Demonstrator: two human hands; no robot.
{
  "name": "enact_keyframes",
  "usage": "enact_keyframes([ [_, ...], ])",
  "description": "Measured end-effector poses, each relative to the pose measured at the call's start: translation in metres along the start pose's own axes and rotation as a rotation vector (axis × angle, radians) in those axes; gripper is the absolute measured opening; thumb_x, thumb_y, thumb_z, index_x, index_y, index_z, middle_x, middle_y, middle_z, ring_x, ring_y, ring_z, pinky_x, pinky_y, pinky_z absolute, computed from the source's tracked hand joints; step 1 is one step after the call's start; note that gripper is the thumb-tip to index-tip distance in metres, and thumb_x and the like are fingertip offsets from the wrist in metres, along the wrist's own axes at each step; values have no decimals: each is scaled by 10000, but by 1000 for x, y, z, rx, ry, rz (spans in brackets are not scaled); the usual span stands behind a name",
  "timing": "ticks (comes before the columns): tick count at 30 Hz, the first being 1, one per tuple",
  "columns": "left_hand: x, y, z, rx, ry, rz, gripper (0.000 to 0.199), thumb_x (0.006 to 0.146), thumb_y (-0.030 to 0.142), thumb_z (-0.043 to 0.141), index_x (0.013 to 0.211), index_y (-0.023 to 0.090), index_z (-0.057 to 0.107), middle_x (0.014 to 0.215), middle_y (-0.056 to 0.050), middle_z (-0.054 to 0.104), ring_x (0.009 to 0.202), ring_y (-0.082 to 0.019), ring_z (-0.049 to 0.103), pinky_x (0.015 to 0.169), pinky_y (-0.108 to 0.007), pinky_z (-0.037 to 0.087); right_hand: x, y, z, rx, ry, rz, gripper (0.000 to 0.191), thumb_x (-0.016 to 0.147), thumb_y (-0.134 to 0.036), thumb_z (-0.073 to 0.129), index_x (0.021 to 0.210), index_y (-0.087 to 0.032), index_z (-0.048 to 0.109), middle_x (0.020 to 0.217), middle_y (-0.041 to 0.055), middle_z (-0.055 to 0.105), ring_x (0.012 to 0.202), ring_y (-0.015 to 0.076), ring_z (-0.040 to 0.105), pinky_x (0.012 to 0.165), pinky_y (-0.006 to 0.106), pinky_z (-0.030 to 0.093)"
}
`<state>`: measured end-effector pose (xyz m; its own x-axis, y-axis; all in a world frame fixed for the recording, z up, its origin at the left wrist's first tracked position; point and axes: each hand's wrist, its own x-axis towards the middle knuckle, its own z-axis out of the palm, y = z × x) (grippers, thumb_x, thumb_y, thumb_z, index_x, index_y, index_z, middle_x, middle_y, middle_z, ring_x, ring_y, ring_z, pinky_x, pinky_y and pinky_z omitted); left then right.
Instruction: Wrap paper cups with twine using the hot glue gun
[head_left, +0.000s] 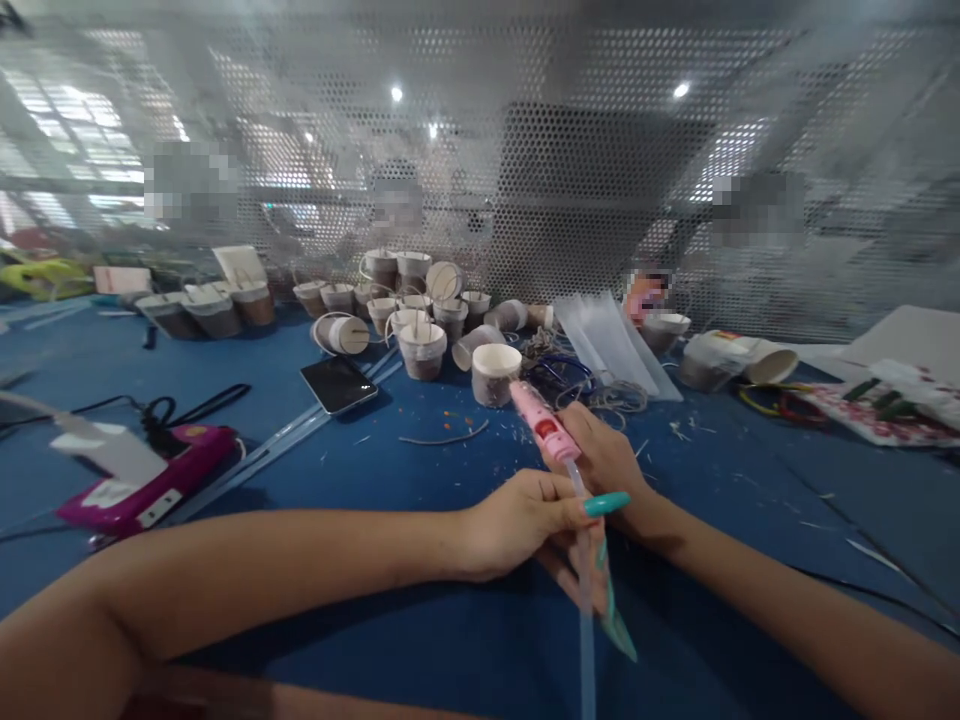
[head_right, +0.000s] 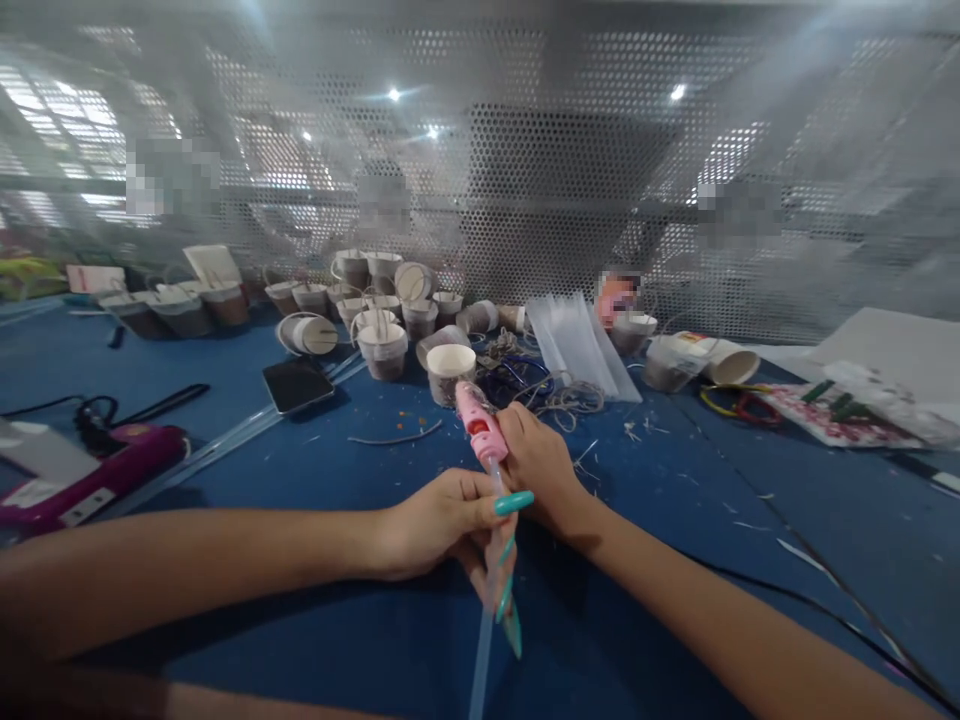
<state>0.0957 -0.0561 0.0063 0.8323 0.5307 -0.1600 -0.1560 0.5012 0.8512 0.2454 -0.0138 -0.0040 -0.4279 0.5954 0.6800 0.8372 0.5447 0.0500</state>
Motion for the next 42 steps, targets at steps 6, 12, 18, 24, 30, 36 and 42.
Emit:
enact_keyframes([
  [6, 2, -12, 9, -194, -31, 94, 416, 711, 505, 716, 685, 122, 556, 587, -53, 663, 478, -171, 648, 443, -246, 514, 3, -1, -2, -22, 31, -70, 105, 838, -182, 418, 752, -198, 476, 677, 21, 499, 551, 144, 478, 488, 243, 317],
  [12, 7, -21, 10, -324, -71, 147, 368, 763, 471, 683, 740, 127, 553, 621, -58, 669, 527, -194, 674, 495, -289, 549, 3, -2, -5, -10, -18, -53, 93, 834, -192, 418, 756, -200, 469, 676, 13, 498, 552, 141, 475, 501, 236, 330],
  [18, 8, -19, 11, -356, -84, 146, 344, 796, 447, 654, 734, 129, 536, 641, -59, 675, 542, -198, 684, 482, -283, 552, 2, -1, -6, 1, 0, -87, 86, 836, -204, 416, 766, -203, 465, 701, 35, 520, 647, 174, 514, 583, 257, 394],
  [24, 8, -17, 9, -344, -93, 127, 345, 786, 443, 665, 733, 128, 535, 623, -44, 659, 526, -187, 676, 477, -259, 535, 1, 1, -2, -37, 28, -109, 85, 827, -189, 419, 758, -203, 466, 683, 39, 514, 660, 193, 501, 619, 285, 400],
  [30, 8, -14, 8, -365, -119, 146, 361, 752, 442, 707, 726, 114, 558, 621, -49, 665, 513, -187, 678, 447, -242, 530, 1, 0, -2, -47, 49, -85, 112, 821, -161, 409, 724, -206, 443, 671, 40, 508, 629, 185, 483, 596, 282, 388],
  [36, 8, -12, 7, -356, -117, 133, 324, 777, 414, 681, 727, 117, 561, 602, -46, 660, 510, -188, 676, 465, -258, 543, -1, 3, 0, -28, 16, -61, 106, 828, -180, 413, 732, -208, 448, 676, 38, 498, 653, 192, 493, 626, 287, 403],
  [42, 6, -12, 8, -333, -90, 132, 337, 772, 427, 683, 718, 119, 558, 597, -40, 658, 496, -176, 665, 472, -255, 539, 0, 0, -2, -7, 37, -50, 110, 819, -167, 413, 722, -211, 441, 672, 31, 501, 624, 180, 478, 595, 280, 383],
])
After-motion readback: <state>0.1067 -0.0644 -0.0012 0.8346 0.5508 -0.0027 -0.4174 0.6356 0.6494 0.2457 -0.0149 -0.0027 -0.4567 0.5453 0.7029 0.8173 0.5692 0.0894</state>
